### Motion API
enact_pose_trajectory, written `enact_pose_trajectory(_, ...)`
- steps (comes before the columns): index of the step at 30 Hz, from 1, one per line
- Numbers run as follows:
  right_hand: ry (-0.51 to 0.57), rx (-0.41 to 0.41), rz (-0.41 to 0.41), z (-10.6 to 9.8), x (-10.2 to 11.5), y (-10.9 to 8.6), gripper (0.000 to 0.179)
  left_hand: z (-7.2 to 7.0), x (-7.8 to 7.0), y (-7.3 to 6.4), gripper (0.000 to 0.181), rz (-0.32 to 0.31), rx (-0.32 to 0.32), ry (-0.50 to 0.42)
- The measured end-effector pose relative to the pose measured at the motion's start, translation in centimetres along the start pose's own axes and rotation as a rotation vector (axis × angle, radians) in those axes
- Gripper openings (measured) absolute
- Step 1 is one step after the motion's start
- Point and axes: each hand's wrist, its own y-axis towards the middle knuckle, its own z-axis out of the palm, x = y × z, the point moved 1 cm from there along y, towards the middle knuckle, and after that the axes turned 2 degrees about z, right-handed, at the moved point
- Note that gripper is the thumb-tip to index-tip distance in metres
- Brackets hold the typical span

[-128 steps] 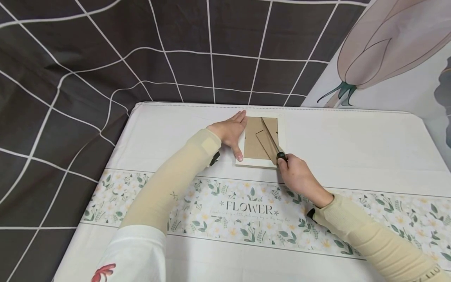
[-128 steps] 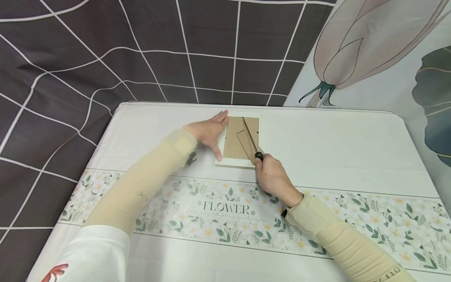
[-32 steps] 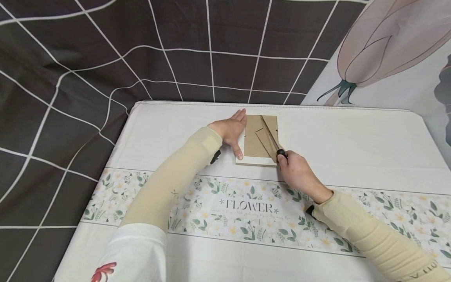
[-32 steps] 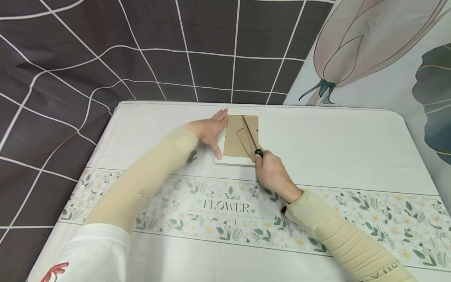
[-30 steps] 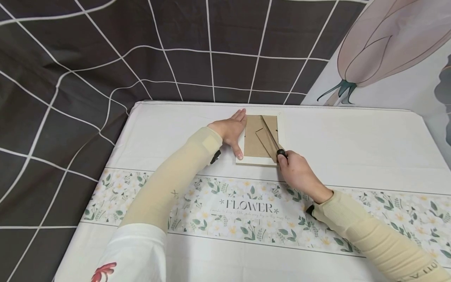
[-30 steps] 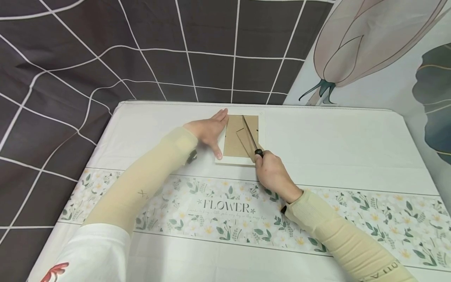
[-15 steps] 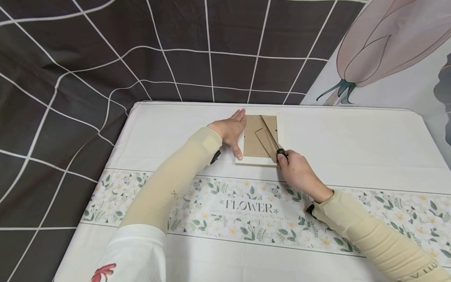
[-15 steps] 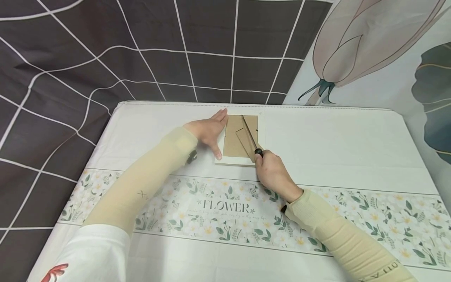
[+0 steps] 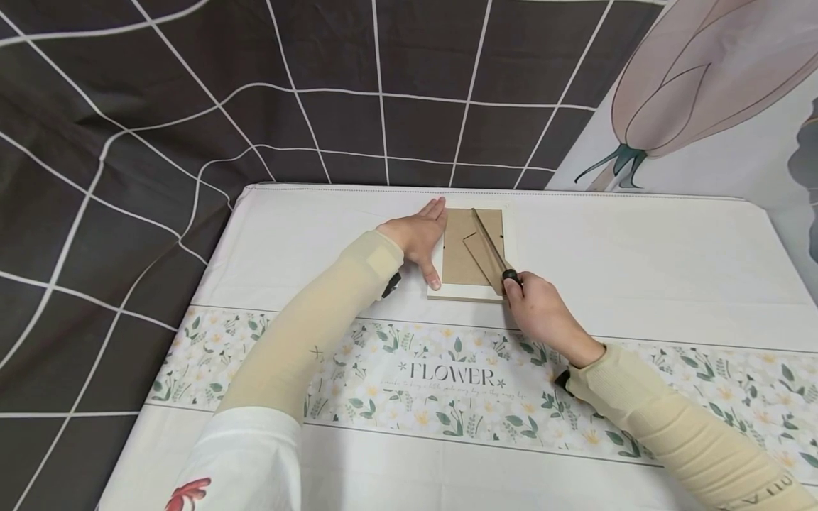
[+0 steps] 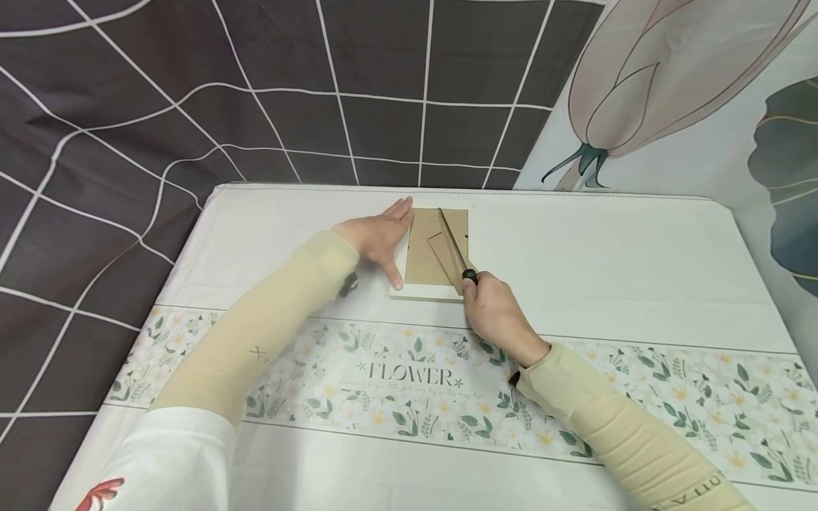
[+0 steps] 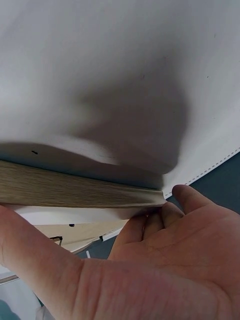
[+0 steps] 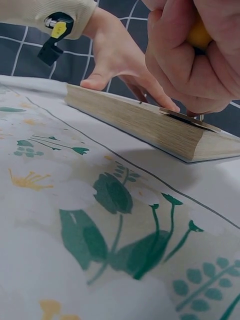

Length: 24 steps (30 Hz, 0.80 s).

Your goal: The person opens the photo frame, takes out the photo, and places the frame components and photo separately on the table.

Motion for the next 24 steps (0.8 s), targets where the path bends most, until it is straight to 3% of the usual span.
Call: enact_pose_trajectory(24,0.004,0.002,-0.002,0.06,-0.05,0.21,0.038,-0.04,0.08,0.18,0.154,0.006,0.006,-0.007)
